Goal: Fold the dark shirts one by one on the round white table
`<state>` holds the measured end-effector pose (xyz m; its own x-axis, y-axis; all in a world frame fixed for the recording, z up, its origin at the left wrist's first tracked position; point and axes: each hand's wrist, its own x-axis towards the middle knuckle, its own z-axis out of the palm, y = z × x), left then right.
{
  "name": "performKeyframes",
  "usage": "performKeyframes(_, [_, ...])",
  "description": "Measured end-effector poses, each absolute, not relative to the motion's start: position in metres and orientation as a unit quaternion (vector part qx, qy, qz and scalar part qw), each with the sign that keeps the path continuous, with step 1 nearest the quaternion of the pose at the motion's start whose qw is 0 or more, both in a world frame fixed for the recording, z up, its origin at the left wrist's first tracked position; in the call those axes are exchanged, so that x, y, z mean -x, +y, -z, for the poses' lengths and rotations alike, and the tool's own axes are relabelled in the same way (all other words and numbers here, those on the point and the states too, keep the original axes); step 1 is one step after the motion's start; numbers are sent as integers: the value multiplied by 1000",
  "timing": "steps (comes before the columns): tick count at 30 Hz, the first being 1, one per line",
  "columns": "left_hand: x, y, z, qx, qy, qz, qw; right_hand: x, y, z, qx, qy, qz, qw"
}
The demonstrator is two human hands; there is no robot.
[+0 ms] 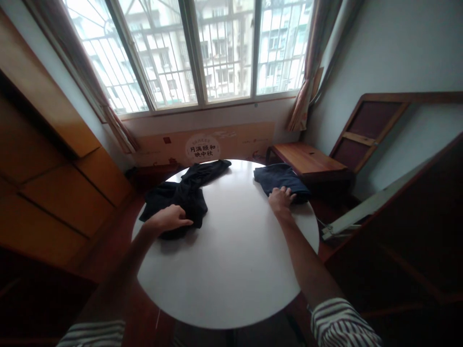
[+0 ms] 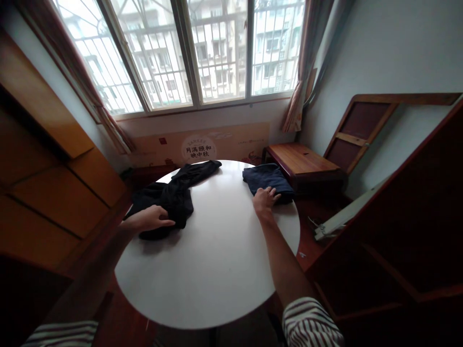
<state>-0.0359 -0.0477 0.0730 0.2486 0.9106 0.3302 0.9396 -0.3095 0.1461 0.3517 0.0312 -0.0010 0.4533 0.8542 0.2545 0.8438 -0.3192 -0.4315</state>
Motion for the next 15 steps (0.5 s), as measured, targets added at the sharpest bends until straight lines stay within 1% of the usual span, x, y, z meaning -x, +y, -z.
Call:
performKeyframes(3, [19, -37, -81, 806, -575, 143, 11, -352, 34, -6, 778, -548, -36, 304])
performKeyframes(4, [13, -31, -85, 813, -562, 152, 6, -351, 34, -9, 765, -560, -43, 314])
performKeyframes(6, [-3, -18, -89, 831, -516, 209, 6, -346, 33, -15, 722, -599, -62, 341])
performKeyframes(7, [-11, -13, -88, 841, -485, 241, 10, -342, 31, -18, 682, -627, -93, 365])
performKeyframes(9, [-28, -5, -81, 863, -426, 272, 11, -331, 25, -19, 559, -683, -211, 421])
performKeyframes(11, [-43, -1, -70, 890, -381, 251, -3, -318, 17, -18, 426, -691, -356, 463])
performKeyframes(12, [-50, 0, -63, 904, -364, 224, -24, -313, 14, -17, 383, -678, -413, 472])
performKeyframes(13, [-55, 1, -56, 915, -349, 192, -55, -309, 12, -16, 364, -664, -450, 473])
performKeyframes(15, [-62, 5, -46, 923, -334, 144, -127, -303, 11, -15, 361, -633, -485, 484])
